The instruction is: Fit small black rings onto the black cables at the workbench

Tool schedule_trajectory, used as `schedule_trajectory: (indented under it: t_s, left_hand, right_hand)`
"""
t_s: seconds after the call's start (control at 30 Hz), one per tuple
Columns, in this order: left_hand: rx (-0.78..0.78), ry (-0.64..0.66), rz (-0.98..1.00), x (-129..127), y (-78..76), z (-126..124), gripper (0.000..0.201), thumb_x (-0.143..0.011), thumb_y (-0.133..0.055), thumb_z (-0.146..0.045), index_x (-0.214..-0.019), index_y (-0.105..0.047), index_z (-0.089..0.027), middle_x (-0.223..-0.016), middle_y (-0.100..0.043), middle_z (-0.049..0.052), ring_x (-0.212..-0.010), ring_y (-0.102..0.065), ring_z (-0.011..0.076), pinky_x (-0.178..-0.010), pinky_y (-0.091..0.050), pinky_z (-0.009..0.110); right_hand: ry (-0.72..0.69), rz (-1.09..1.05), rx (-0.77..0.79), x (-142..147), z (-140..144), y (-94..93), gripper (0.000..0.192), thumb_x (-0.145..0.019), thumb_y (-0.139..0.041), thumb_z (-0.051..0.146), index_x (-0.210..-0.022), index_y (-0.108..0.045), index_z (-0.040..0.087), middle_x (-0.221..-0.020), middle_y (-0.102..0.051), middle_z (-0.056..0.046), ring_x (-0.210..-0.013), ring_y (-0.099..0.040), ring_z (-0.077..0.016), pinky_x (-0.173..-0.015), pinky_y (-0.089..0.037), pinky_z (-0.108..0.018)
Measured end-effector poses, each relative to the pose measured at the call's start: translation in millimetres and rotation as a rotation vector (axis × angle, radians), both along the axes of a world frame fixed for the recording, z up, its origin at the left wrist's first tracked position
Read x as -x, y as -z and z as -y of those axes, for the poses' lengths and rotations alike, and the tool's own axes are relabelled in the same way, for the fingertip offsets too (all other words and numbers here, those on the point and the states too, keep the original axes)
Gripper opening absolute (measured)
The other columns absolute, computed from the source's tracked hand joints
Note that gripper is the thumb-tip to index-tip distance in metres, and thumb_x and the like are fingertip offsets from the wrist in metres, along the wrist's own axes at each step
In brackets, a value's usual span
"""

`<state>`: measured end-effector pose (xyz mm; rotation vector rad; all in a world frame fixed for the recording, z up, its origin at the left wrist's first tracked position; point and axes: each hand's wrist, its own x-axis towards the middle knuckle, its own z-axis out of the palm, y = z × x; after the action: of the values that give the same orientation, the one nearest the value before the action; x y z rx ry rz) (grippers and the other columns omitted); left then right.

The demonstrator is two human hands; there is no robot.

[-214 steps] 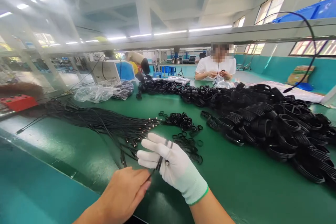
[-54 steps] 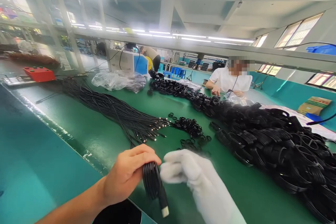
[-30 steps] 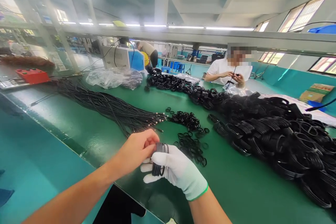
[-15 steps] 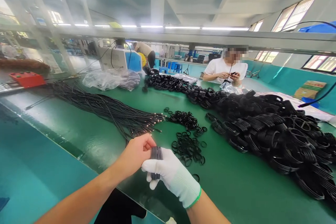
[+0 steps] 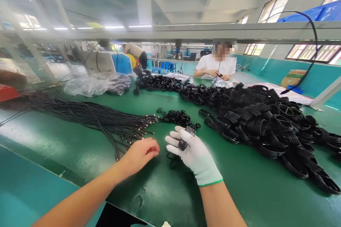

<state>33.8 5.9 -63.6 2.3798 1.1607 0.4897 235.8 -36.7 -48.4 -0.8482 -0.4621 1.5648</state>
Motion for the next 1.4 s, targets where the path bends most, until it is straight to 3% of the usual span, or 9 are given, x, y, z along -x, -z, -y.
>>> schedule_trajectory:
  t_s: [0.2, 0.37, 0.63, 0.83, 1.0, 1.13, 1.27, 1.33, 1.4]
  left_hand:
    - [0.03, 0.066, -0.041, -35, 16.1, -21, 0.01, -0.073, -0.054, -0.017, -0.075, -0.062, -0.023, -0.082, -0.056, 0.001, -0.079, -0.055, 0.0197, -0.07, -0.036, 0.028]
    - [0.165, 0.02, 0.053, -17, 6.2, -23, 0.007, -0.073, -0.052, -0.019, -0.068, -0.058, -0.02, -0.076, -0.054, 0.0, -0.076, -0.052, 0.0179, -0.069, -0.035, 0.027]
    - [0.572, -0.113, 0.394, 10, -2.5, -21, 0.015, -0.074, -0.051, -0.03, -0.074, -0.053, -0.015, -0.065, -0.053, -0.001, -0.051, -0.043, 0.0084, -0.045, -0.03, 0.019]
    - [0.76, -0.082, 0.615, 5, -6.6, -3, 0.021, -0.072, -0.054, -0.035, -0.07, -0.049, -0.015, -0.064, -0.052, -0.002, -0.049, -0.044, 0.0067, -0.047, -0.035, 0.019]
    - [0.792, -0.131, 0.723, -5, 1.6, 13, 0.018, -0.074, -0.055, -0.032, -0.072, -0.049, -0.015, -0.062, -0.052, -0.004, -0.048, -0.044, 0.0059, -0.045, -0.033, 0.018]
    - [0.818, -0.096, 0.882, -1, 2.9, 22, 0.02, -0.076, -0.056, -0.032, -0.07, -0.046, -0.015, -0.063, -0.051, -0.004, -0.05, -0.046, 0.0058, -0.044, -0.031, 0.017]
    - [1.068, 0.184, 1.199, 12, -9.4, 30, 0.021, -0.076, -0.052, -0.035, -0.073, -0.04, -0.018, -0.075, -0.058, -0.001, -0.037, -0.041, 0.0037, -0.036, -0.025, 0.019]
    - [1.038, 0.292, 1.049, 20, -17.4, 29, 0.018, -0.075, -0.051, -0.034, -0.074, -0.041, -0.019, -0.067, -0.059, -0.001, -0.035, -0.039, 0.0051, -0.036, -0.024, 0.02]
    - [0.866, 0.282, 0.72, 26, -26.7, 25, 0.011, -0.074, -0.052, -0.028, -0.077, -0.047, -0.018, -0.06, -0.06, -0.002, -0.043, -0.043, 0.0076, -0.043, -0.027, 0.02]
  right_hand:
    - [0.06, 0.011, 0.001, -1, 0, -3.4, 0.035, -0.077, -0.066, 0.027, -0.109, -0.055, 0.016, -0.1, -0.065, -0.01, -0.097, -0.063, -0.031, -0.072, -0.055, -0.039]
    - [0.003, 0.027, -0.039, 2, 3, -2.3, 0.04, -0.077, -0.067, 0.03, -0.111, -0.053, 0.015, -0.102, -0.063, -0.012, -0.094, -0.064, -0.0287, -0.071, -0.055, -0.039]
    - [-0.061, 0.315, -0.034, 37, 5, 6.8, 0.05, -0.07, -0.072, 0.025, -0.112, -0.046, 0.013, -0.079, -0.06, -0.004, -0.054, -0.055, -0.0109, -0.04, -0.043, -0.022]
    - [0.023, 0.391, -0.075, 55, 0, 15.8, 0.058, -0.06, -0.076, 0.028, -0.107, -0.047, 0.014, -0.092, -0.062, -0.008, -0.051, -0.054, -0.0111, -0.036, -0.043, -0.023]
    - [0.047, 0.347, -0.075, 65, 0, 24.9, 0.049, -0.06, -0.076, 0.029, -0.099, -0.049, 0.015, -0.051, -0.051, 0.005, -0.036, -0.043, -0.0084, -0.029, -0.031, -0.018]
    - [-0.19, -0.064, -0.116, 58, 10, 27.5, 0.042, -0.064, -0.073, 0.032, -0.098, -0.053, 0.018, -0.065, -0.052, 0.003, -0.047, -0.045, -0.0049, -0.034, -0.031, -0.013]
    - [-0.546, -0.26, -0.366, 50, 18, 23.9, 0.04, -0.061, -0.075, 0.032, -0.093, -0.054, 0.02, -0.064, -0.05, 0.005, -0.039, -0.041, -0.0037, -0.029, -0.031, -0.012]
    - [-0.631, -0.173, -0.45, 48, 19, 19.9, 0.037, -0.065, -0.072, 0.031, -0.094, -0.052, 0.019, -0.056, -0.05, 0.005, -0.034, -0.041, -0.0056, -0.026, -0.03, -0.014]
    - [-0.639, -0.052, -0.46, 46, 19, 15.5, 0.033, -0.069, -0.067, 0.028, -0.095, -0.05, 0.017, -0.048, -0.051, 0.005, -0.031, -0.041, -0.0069, -0.026, -0.027, -0.013]
